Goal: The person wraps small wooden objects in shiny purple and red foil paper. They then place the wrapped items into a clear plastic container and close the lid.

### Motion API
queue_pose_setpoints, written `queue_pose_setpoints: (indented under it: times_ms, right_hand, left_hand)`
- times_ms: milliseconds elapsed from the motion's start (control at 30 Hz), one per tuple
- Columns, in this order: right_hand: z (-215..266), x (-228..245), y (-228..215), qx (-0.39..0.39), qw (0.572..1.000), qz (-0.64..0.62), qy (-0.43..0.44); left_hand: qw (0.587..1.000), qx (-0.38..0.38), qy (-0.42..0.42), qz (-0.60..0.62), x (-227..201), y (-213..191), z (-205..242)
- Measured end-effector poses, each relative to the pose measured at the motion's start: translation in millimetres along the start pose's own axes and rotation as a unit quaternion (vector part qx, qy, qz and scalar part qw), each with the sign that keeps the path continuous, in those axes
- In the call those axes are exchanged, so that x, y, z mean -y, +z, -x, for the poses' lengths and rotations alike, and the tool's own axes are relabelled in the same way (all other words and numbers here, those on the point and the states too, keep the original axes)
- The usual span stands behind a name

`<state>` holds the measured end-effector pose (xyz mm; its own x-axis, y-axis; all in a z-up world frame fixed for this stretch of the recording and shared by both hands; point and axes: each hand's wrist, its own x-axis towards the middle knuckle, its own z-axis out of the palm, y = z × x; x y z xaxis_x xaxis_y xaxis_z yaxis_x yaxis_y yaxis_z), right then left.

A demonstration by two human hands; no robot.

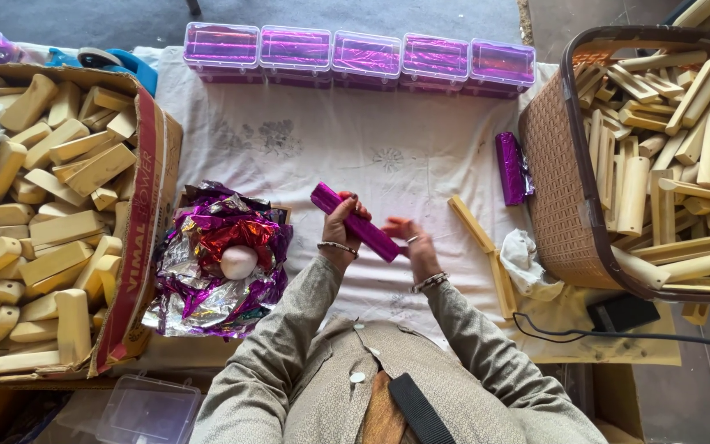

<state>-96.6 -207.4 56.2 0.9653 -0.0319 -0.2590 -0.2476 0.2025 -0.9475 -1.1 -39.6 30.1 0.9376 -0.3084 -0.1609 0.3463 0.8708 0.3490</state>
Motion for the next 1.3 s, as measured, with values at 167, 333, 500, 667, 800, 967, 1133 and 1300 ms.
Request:
queue_pose_setpoints:
  times_ms: [167,333,500,667,800,967,1133,1300]
  right_hand:
    - [-4,7,10,-0.170,0.953,-0.251,0.002]
    - [-3,5,30,-0.117,0.927,-0.354,-0.031]
    - [-5,21,17,-0.130,0.987,-0.038,-0.083]
    - [-12,56,13,-0.033,0.973,0.133,-0.188]
    - [-19,51,5,0.162,0.950,0.214,-0.157]
    - [-5,67,22,0.085,0.926,0.295,-0.222]
    - [-2,35,21,0.085,0.955,0.226,-0.171]
    - [-13,-47,4,0.047,0.990,0.121,-0.059]
  left_hand:
    - [0.999,-0.005,-0.017,0.035,2,31,10]
    - [0.999,0.001,-0.046,0.028,21,39,21]
    - [0.955,0.017,-0.151,-0.254,-12,46,30]
    - [0.887,0.097,-0.280,-0.354,-5,29,38]
    - [0.862,0.110,-0.321,-0.376,1,10,33]
    - [0.868,0.104,-0.285,-0.394,-13,36,41]
    - [0.892,0.069,-0.248,-0.371,7,-4,23]
    - [0.959,-0.045,-0.083,-0.268,10,0,23]
